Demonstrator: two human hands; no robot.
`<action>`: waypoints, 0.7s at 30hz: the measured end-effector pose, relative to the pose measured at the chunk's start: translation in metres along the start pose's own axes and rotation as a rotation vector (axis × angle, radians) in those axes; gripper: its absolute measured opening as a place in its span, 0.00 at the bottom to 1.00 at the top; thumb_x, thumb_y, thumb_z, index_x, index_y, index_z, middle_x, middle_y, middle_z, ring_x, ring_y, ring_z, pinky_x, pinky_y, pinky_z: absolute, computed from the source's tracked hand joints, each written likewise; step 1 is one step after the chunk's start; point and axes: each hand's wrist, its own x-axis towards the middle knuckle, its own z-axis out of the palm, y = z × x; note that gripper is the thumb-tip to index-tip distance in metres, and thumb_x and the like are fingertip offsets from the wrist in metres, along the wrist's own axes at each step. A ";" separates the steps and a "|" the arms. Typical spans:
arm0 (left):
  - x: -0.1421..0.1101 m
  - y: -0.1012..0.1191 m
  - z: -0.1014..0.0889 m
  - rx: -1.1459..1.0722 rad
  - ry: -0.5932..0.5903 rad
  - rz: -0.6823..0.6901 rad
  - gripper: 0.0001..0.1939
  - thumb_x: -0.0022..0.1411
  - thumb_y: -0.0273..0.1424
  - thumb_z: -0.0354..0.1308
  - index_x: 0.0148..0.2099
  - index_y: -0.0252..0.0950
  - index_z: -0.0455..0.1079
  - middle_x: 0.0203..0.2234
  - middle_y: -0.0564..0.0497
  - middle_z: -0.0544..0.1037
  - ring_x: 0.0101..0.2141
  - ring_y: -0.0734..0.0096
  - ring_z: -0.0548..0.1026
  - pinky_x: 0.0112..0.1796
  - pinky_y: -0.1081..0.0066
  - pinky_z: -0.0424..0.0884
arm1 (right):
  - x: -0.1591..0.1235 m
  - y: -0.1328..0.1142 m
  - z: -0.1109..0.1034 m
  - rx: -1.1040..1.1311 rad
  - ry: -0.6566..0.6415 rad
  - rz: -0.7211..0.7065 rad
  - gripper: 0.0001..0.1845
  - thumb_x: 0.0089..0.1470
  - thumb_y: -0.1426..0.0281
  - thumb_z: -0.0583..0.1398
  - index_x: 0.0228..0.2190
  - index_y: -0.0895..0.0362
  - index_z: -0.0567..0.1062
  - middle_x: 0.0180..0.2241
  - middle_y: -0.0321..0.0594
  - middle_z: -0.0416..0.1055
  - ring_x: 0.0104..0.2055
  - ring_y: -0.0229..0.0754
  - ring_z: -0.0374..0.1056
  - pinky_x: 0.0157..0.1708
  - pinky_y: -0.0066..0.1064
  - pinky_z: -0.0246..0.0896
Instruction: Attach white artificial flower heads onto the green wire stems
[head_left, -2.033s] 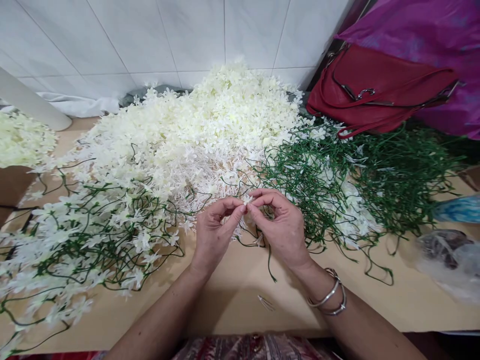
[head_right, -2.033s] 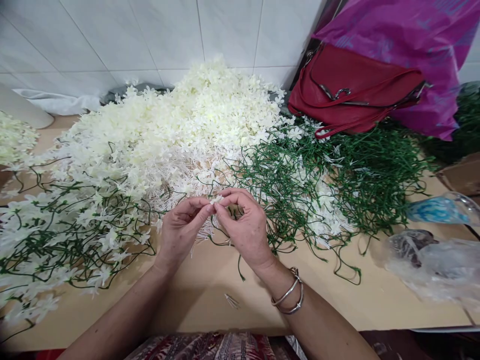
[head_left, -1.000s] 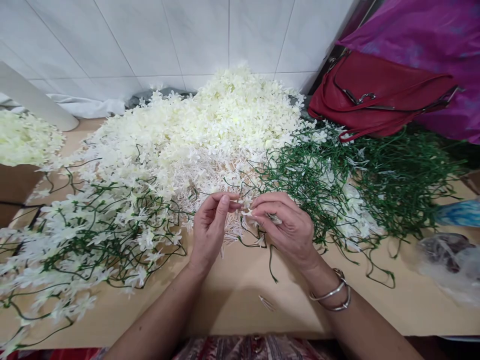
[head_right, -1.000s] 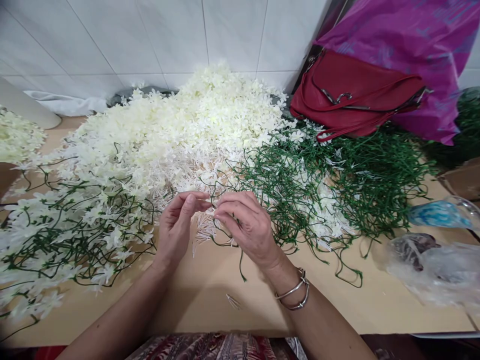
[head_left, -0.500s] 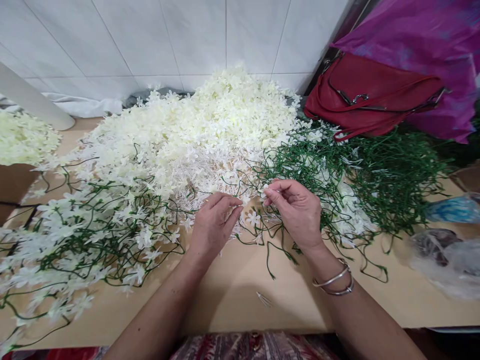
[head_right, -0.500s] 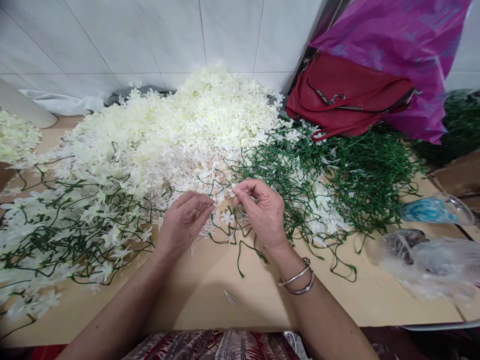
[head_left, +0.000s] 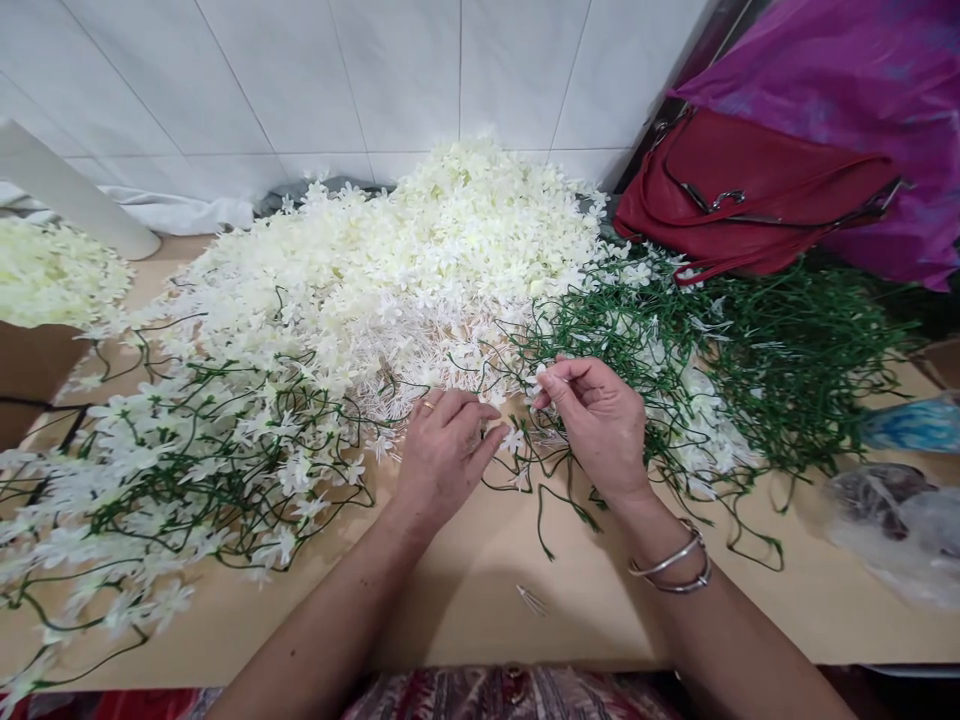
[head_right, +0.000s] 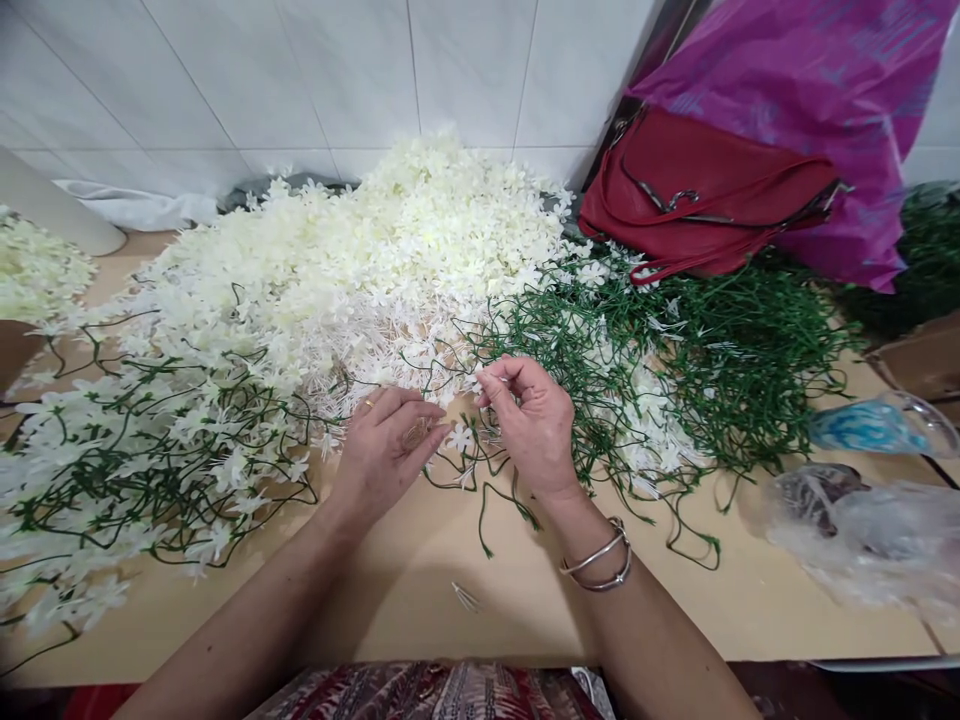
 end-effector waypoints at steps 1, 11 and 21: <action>0.000 0.003 0.001 0.027 -0.026 -0.002 0.08 0.72 0.37 0.63 0.45 0.39 0.77 0.41 0.46 0.80 0.44 0.58 0.76 0.47 0.59 0.65 | 0.000 0.002 0.000 0.015 0.002 0.014 0.07 0.59 0.65 0.68 0.32 0.53 0.76 0.26 0.32 0.75 0.26 0.38 0.73 0.42 0.38 0.74; -0.002 0.017 -0.008 0.257 -0.055 -0.130 0.18 0.66 0.45 0.65 0.47 0.35 0.74 0.48 0.39 0.75 0.49 0.48 0.72 0.47 0.54 0.64 | -0.001 0.005 0.003 0.046 0.014 -0.005 0.05 0.59 0.66 0.68 0.33 0.54 0.78 0.27 0.32 0.78 0.27 0.37 0.74 0.49 0.39 0.72; 0.000 0.007 -0.012 -0.055 -0.036 -0.170 0.02 0.68 0.28 0.62 0.40 0.39 0.75 0.42 0.48 0.81 0.45 0.59 0.78 0.48 0.57 0.68 | 0.001 0.002 0.002 0.073 -0.002 0.069 0.08 0.57 0.63 0.70 0.34 0.53 0.78 0.29 0.35 0.78 0.30 0.39 0.76 0.42 0.36 0.74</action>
